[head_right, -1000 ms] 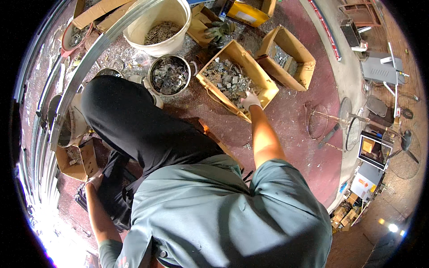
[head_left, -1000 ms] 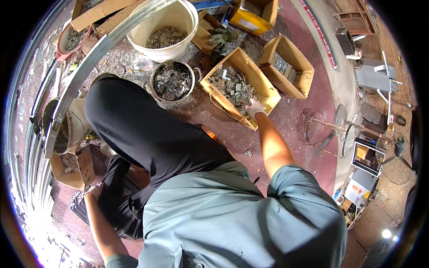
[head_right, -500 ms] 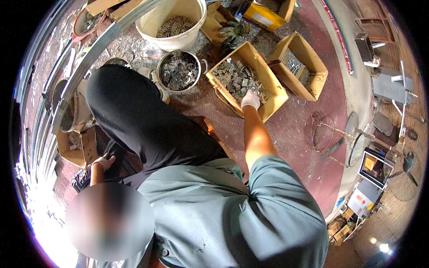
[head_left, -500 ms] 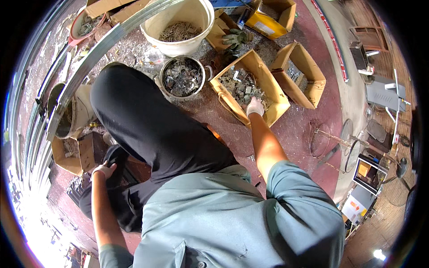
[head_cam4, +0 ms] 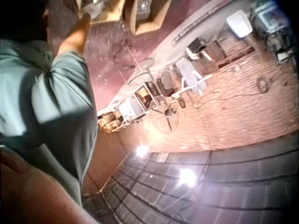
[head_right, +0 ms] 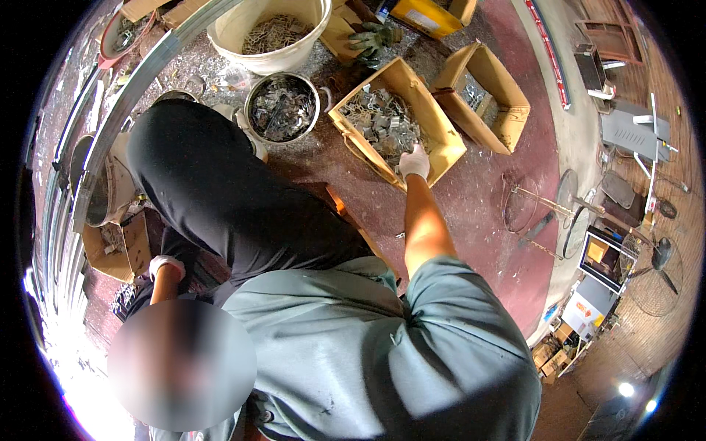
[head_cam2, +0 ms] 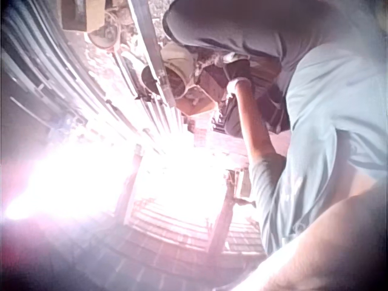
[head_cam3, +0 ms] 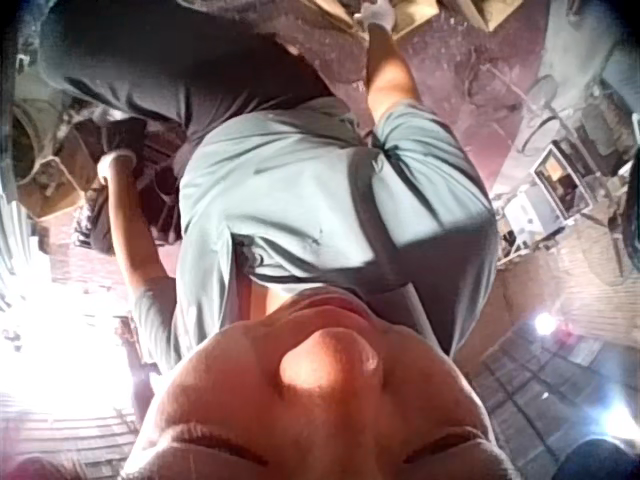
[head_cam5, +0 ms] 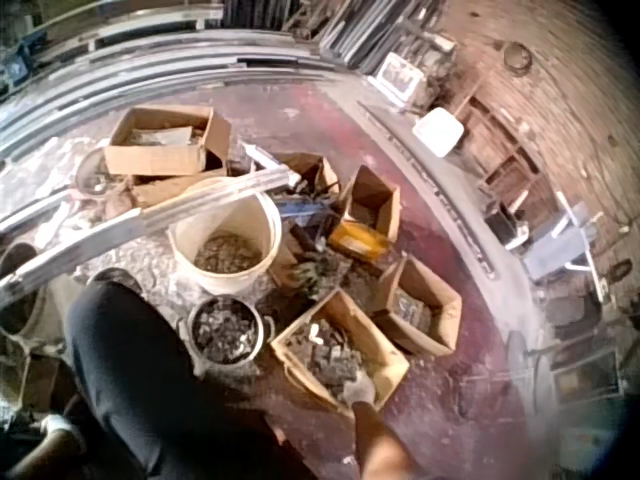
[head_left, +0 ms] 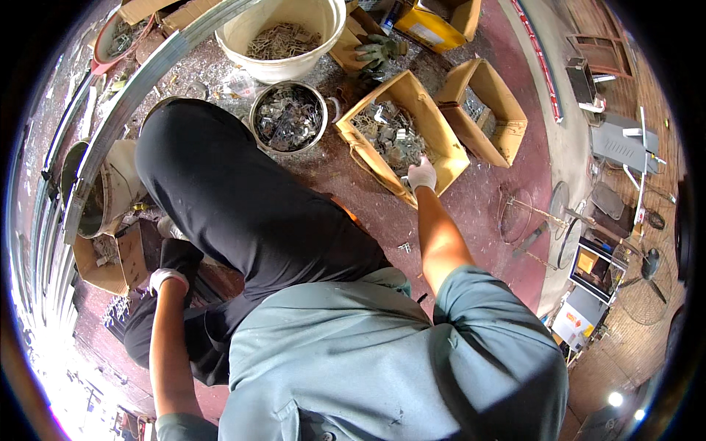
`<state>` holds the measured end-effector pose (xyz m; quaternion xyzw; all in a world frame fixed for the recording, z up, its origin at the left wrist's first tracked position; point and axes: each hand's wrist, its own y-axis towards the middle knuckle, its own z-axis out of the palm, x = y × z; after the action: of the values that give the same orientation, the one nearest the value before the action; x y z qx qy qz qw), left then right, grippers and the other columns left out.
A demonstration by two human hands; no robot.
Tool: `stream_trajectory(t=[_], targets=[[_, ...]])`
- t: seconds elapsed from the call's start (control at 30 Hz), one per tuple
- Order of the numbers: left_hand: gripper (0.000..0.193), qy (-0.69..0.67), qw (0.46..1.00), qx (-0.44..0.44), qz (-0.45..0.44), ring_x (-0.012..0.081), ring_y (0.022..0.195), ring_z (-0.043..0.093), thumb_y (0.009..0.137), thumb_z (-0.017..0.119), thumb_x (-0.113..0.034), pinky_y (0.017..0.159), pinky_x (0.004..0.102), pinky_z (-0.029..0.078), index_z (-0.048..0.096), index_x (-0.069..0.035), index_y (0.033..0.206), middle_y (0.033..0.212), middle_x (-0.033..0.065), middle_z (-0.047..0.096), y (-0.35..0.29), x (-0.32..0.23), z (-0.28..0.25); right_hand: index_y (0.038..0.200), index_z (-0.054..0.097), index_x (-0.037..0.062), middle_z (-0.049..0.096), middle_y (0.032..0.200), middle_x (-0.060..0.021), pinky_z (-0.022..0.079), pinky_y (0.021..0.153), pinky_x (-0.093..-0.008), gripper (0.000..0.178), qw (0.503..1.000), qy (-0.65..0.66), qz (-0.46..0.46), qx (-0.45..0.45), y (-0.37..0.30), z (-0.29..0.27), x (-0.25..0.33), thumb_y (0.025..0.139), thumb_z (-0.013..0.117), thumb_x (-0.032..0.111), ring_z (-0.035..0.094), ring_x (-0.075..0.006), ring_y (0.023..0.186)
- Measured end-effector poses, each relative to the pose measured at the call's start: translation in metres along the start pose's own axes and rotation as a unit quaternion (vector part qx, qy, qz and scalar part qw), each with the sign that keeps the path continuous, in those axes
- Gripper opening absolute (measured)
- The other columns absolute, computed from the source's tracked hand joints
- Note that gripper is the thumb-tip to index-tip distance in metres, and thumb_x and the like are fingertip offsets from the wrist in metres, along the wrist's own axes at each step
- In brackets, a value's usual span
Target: The person sits on the floor and assembles metal frame components by inserting small metal pieces into a long aluminum profile. They repeatedly pick up pieces from a box, insert them into the profile, and occasionally apply adhesive from a tube to the profile before continuing the assembly.
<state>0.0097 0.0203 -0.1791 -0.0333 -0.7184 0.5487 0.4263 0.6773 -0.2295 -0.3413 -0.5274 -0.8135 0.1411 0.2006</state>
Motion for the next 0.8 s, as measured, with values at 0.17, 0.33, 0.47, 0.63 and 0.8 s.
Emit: stream_trajectory(t=[0.17, 0.33, 0.47, 0.63, 0.8], targets=[[0.078, -0.139, 0.989, 0.056, 0.019, 0.0291, 0.135, 0.055, 0.096, 0.042, -0.069, 0.112, 0.0419, 0.043, 0.058, -0.008, 0.142, 0.149, 0.0132, 0.054, -0.019, 0.021, -0.029, 0.134, 0.058, 0.002, 0.058, 0.135, -0.027, 0.046, 0.107, -0.045, 0.066, 0.996, -0.064, -0.014, 0.064, -0.007, 0.012, 0.015, 0.087, 0.066, 0.048, 0.056, -0.04, 0.127], [0.073, -0.278, 0.95, -0.003, 0.142, 0.0287, 0.142, 0.047, 0.1, 0.042, -0.062, 0.116, 0.0412, 0.036, 0.045, -0.012, 0.153, 0.149, 0.0135, 0.055, 0.068, 0.06, 0.059, 0.131, 0.062, 0.0031, 0.061, 0.135, -0.0242, 0.047, 0.106, -0.0446, 0.079, 0.99, -0.097, -0.005, 0.103, -0.01, -0.005, 0.074, 0.08, 0.073, 0.062, 0.059, -0.0389, 0.126], [0.056, -0.319, 0.939, -0.001, 0.127, 0.0305, 0.128, 0.06, 0.097, 0.054, -0.049, 0.108, 0.0411, 0.046, 0.059, -0.016, 0.142, 0.136, 0.0138, 0.065, 0.03, 0.071, 0.022, 0.117, 0.072, 0.0093, 0.068, 0.123, -0.0224, 0.052, 0.099, -0.0448, 0.056, 0.989, -0.096, -0.051, 0.102, 0.015, 0.014, 0.064, 0.08, 0.078, 0.05, 0.065, -0.0385, 0.116], [0.037, -0.184, 0.976, -0.05, 0.105, 0.0321, 0.114, 0.068, 0.085, 0.067, -0.032, 0.097, 0.0415, 0.054, 0.076, -0.012, 0.115, 0.12, 0.0156, 0.072, 0.013, 0.096, 0.017, 0.115, 0.074, 0.0136, 0.069, 0.116, -0.0249, 0.051, 0.097, -0.0474, 0.042, 0.985, -0.059, -0.088, 0.136, 0.024, 0.021, 0.068, 0.085, 0.073, 0.044, 0.065, -0.0417, 0.112], [0.03, -0.202, 0.973, -0.097, 0.059, 0.0334, 0.11, 0.07, 0.089, 0.059, -0.02, 0.091, 0.0446, 0.057, 0.076, -0.003, 0.105, 0.112, 0.0227, 0.072, 0.027, 0.101, 0.061, 0.115, 0.071, 0.0025, 0.068, 0.119, -0.0255, 0.051, 0.096, -0.0484, 0.042, 0.979, -0.124, -0.104, 0.123, 0.02, 0.026, 0.079, 0.093, 0.062, 0.037, 0.065, -0.0407, 0.114]])
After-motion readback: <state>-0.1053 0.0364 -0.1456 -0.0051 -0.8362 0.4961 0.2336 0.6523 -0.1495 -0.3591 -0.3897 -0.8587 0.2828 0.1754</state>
